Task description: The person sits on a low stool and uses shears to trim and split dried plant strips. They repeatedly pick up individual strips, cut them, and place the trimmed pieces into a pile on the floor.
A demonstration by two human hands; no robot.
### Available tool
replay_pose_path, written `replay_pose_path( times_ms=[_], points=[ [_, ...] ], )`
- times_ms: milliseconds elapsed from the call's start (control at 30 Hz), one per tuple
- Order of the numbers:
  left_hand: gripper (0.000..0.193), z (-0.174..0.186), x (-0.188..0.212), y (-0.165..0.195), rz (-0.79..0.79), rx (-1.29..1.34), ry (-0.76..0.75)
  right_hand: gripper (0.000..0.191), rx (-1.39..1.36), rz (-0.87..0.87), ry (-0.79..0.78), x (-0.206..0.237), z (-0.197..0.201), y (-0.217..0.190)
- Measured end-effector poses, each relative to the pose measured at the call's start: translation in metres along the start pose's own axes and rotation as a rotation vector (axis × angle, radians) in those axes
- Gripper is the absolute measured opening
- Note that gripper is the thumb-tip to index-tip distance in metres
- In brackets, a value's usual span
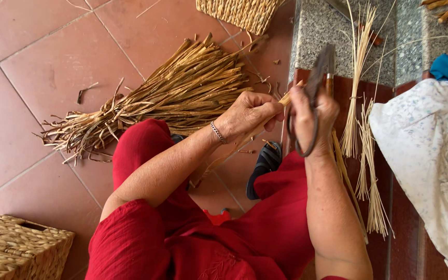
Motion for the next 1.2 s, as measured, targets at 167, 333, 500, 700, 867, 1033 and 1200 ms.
replay_pose_path(
  times_ms=[167, 333, 500, 700, 867, 1033, 1200],
  points=[
    [0.033, -0.01, 0.002, -0.006, 0.022, 0.01, -0.093, 0.014, -0.081, -0.198, 0.173, -0.016, 0.035, 0.026],
    [0.033, -0.01, 0.024, -0.03, 0.277, -0.012, -0.104, 0.013, -0.096, -0.178, 0.316, -0.027, 0.083, 0.056],
    [0.03, -0.014, 0.044, -0.038, 0.224, 0.056, -0.218, 0.006, -0.199, -0.256, 0.494, -0.028, 0.151, 0.112],
    [0.026, -0.012, 0.064, -0.067, 0.317, 0.163, -0.265, 0.005, -0.24, -0.224, 0.624, -0.013, 0.218, 0.167],
    [0.023, -0.006, 0.081, -0.081, 0.377, 0.131, -0.313, 0.016, -0.206, -0.238, 0.73, 0.005, 0.269, 0.21],
    [0.024, 0.0, 0.096, -0.085, 0.377, 0.115, -0.347, 0.027, -0.284, -0.326, 0.721, 0.026, 0.304, 0.247],
    [0.027, 0.006, 0.106, -0.095, 0.466, 0.127, -0.37, 0.032, -0.203, -0.35, 0.844, 0.047, 0.323, 0.248]
  ],
)
Point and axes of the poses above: each hand's wrist, its own x-axis away from the middle knuckle, its own z-axis out of the back of the hand, y = z × x, the point moved 8 cm from there along -x, towards the middle knuckle, and after that the axes turned 1 degree about z, right-handed, at the moved point
